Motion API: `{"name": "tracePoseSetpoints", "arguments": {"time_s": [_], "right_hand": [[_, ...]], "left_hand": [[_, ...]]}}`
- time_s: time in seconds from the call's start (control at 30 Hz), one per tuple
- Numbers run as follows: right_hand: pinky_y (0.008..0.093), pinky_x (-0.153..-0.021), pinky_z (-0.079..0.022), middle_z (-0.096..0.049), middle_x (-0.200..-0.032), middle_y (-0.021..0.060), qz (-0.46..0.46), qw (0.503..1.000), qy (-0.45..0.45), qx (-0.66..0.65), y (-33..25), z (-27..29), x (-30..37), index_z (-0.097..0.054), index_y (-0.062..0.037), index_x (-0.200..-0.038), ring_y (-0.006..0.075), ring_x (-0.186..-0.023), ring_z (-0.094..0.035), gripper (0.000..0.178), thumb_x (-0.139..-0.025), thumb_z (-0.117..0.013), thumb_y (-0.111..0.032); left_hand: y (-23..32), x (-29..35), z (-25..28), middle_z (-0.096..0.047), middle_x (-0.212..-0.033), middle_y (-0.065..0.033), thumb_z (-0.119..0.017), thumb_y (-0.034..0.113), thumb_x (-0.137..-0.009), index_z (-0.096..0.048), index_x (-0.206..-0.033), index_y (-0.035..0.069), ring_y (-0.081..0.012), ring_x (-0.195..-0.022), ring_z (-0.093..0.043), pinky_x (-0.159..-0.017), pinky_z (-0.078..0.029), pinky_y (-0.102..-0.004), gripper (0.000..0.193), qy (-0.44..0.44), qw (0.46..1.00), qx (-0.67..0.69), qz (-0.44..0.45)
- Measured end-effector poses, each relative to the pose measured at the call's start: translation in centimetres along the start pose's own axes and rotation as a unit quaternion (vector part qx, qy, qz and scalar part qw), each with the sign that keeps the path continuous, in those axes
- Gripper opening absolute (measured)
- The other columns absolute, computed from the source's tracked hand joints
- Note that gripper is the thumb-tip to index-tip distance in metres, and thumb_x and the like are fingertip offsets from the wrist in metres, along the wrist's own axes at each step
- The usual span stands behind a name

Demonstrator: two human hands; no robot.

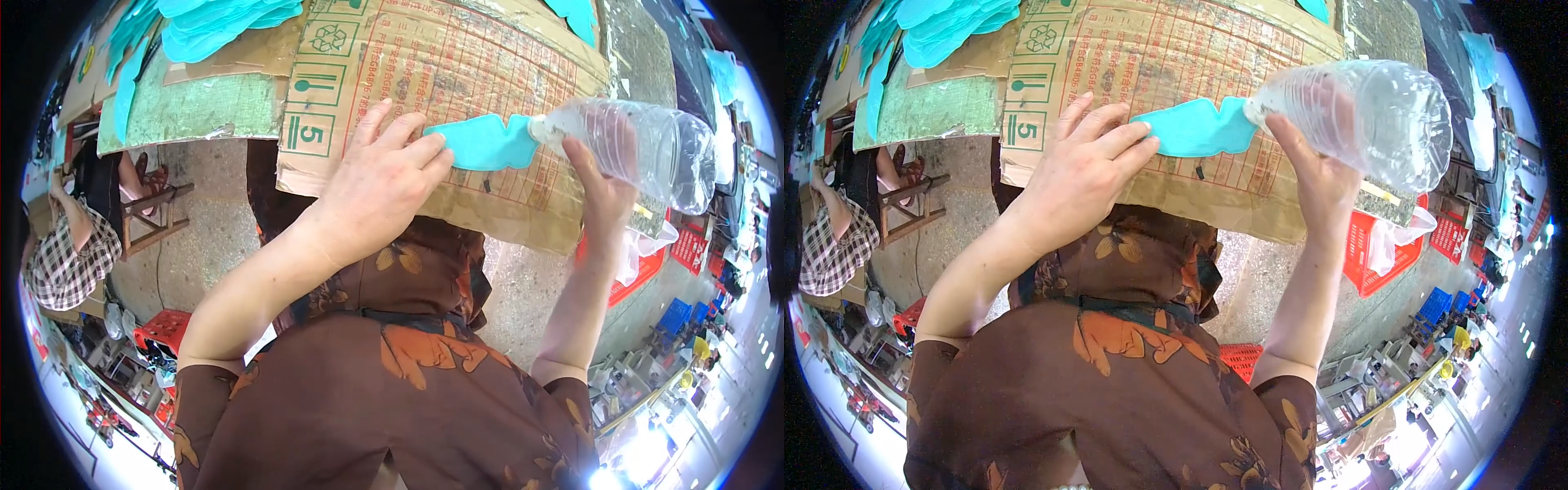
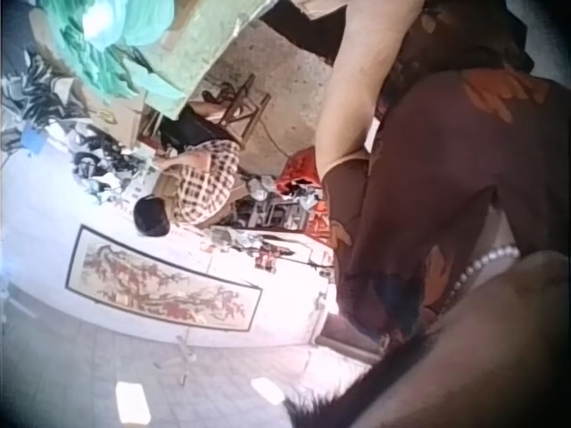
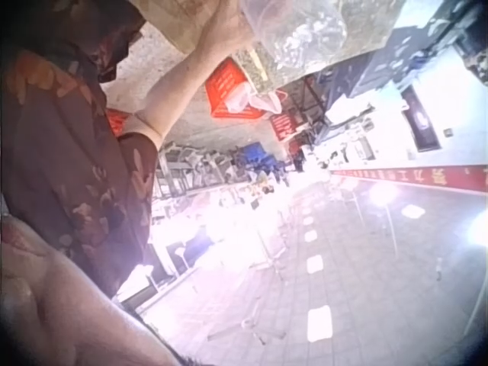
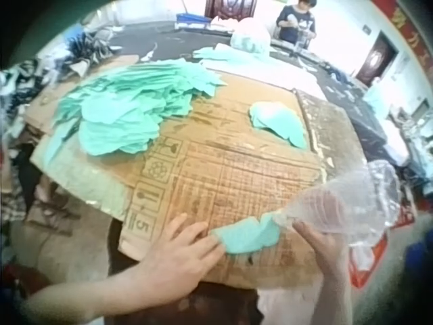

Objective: Applying glue to individual shoe material components using a plastic bottle applicator at a workbench.

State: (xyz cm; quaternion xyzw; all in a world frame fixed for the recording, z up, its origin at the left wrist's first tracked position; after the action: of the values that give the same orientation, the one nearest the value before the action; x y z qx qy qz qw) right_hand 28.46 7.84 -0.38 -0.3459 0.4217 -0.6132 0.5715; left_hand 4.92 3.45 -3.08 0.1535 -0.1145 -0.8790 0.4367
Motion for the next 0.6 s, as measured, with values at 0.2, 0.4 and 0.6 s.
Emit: {"name": "tracePoseSetpoints", "arguments": {"time_s": [0.2,0.4,0.6], "right_hand": [[0.0342,-0.099,-0.043,-0.059,-0.123,0.012,0.062,0.988,-0.133,0.04,-1.7,-1.4,1.4,-0.051,0.0006,-0.129,0.0208,-0.112,-0.057,0.059,-0.077,-0.078,-0.007],[0.0351,-0.098,-0.045,-0.056,-0.128,0.0125,0.07,0.99,-0.112,0.054,-2.3,-2.4,1.9,-0.05,0.0011,-0.131,0.0216,-0.114,-0.056,0.062,-0.077,-0.078,-0.007],[0.0336,-0.096,-0.047,-0.06,-0.119,0.0102,0.029,0.997,-0.041,-0.051,0.1,-0.2,1.3,-0.054,0.0015,-0.123,0.0186,-0.108,-0.058,0.06,-0.072,-0.083,-0.011]], "left_hand": [[0.1,0.1,0.0,-0.06,-0.116,-0.0053,-0.06,0.008,-0.08,-0.065,-0.111,0.008,-0.0272,-0.118,-0.049,-0.109,-0.029,-0.0514,0.031,-0.001,1.0,-0.011,0.004],[0.1,0.3,-0.1,-0.059,-0.117,-0.0054,-0.06,0.008,-0.08,-0.065,-0.111,0.008,-0.0275,-0.118,-0.049,-0.108,-0.029,-0.0513,0.031,0.0,1.0,-0.002,0.01],[0.3,0.3,-0.1,-0.059,-0.117,-0.0059,-0.06,0.009,-0.081,-0.064,-0.112,0.008,-0.0281,-0.118,-0.049,-0.108,-0.03,-0.0515,0.031,-0.003,1.0,0.0,0.008]]}}
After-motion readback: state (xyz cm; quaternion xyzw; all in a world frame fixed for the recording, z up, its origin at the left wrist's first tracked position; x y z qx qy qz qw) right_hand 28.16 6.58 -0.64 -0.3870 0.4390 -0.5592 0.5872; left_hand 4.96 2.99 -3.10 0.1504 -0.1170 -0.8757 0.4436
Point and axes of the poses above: each hand's wrist, its own x-axis away from the middle knuckle, its own z-axis out of the back of the hand, y = z × x, the point moved 5 cm from there along -x, towards the middle knuckle
